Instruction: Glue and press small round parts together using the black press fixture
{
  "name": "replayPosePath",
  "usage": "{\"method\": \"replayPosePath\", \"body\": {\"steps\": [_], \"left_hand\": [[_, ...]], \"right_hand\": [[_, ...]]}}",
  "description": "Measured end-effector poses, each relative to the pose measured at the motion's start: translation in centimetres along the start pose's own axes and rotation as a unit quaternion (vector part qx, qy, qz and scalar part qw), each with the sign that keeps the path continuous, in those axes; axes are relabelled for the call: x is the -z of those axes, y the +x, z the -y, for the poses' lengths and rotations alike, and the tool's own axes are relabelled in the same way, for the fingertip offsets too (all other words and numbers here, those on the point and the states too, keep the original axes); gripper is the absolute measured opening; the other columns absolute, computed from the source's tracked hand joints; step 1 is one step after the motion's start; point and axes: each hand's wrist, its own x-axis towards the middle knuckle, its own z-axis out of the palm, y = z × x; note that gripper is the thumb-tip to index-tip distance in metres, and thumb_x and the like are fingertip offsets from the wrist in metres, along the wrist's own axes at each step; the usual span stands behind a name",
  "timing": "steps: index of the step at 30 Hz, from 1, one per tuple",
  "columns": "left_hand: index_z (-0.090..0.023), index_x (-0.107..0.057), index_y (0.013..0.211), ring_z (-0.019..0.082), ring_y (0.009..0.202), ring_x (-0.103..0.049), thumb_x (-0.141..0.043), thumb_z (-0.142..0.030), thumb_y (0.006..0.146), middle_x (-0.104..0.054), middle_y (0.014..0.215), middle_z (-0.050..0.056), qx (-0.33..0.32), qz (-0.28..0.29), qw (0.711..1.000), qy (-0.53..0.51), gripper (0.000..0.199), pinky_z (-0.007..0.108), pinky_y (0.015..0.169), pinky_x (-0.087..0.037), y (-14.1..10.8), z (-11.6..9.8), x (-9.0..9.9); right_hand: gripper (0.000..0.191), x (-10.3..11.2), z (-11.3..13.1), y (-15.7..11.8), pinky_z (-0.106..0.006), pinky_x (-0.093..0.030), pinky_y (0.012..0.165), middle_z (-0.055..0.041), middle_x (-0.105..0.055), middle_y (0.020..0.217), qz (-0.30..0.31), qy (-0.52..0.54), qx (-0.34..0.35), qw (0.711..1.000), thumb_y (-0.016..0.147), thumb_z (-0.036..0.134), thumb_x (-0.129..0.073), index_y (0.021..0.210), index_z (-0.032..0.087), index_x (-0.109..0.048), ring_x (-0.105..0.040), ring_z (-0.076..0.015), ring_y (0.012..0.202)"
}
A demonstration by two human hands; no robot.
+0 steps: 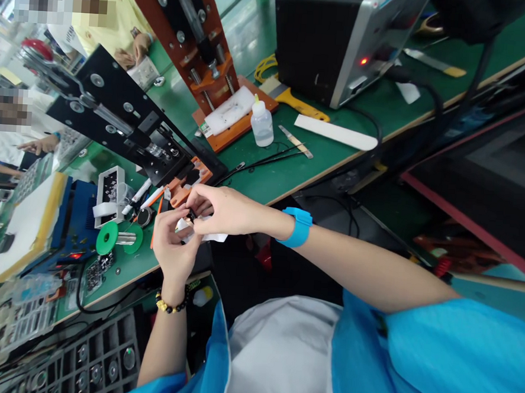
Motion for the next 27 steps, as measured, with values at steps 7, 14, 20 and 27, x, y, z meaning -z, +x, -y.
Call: {"method": "replayPosePath", "body": {"steps": [7,14,20,27], "left_hand": [[-0.022,-0.07,0.118,0.024,0.116,-0.069,-0.077,-0.014,0.088,-0.063,0.118,0.008,-0.041,-0.016,0.997,0.071,0.031,0.031,0.077,-0.07,-0.2,-0.1,-0.3],[-0.023,-0.072,0.116,0.024,0.116,-0.069,-0.081,-0.012,0.084,-0.063,0.116,0.008,-0.027,-0.009,0.999,0.028,0.035,0.03,0.077,-0.07,-0.1,-0.1,-0.1],[-0.024,-0.072,0.116,0.024,0.118,-0.067,-0.087,-0.016,0.081,-0.061,0.117,0.008,0.0,0.006,1.0,-0.011,0.038,0.031,0.079,-0.07,0.0,-0.1,0.2],[-0.022,-0.071,0.116,0.026,0.12,-0.067,-0.088,-0.022,0.082,-0.06,0.118,0.009,0.007,0.018,1.0,-0.019,0.038,0.033,0.08,-0.07,-0.1,-0.1,0.3]], "right_hand": [[0.035,-0.3,-0.3,-0.1,-0.03,-0.059,0.09,-0.0006,-0.075,0.11,-0.031,-0.048,-0.001,0.998,0.075,0.013,-0.073,0.107,0.022,-0.061,-0.073,-0.0179,0.102],[0.035,0.3,0.3,0.0,-0.033,-0.059,0.096,-0.0043,-0.074,0.112,0.007,0.017,-0.013,1.0,0.075,0.014,-0.077,0.106,0.019,-0.062,-0.072,-0.0195,0.106],[0.036,1.1,0.3,0.1,-0.036,-0.059,0.1,-0.0076,-0.074,0.116,0.056,0.072,-0.024,0.996,0.078,0.019,-0.077,0.11,0.016,-0.062,-0.073,-0.0201,0.108],[0.036,1.3,-0.2,0.0,-0.038,-0.06,0.102,-0.0079,-0.074,0.118,0.072,0.082,-0.017,0.994,0.081,0.02,-0.077,0.114,0.016,-0.063,-0.073,-0.0198,0.109]]}}
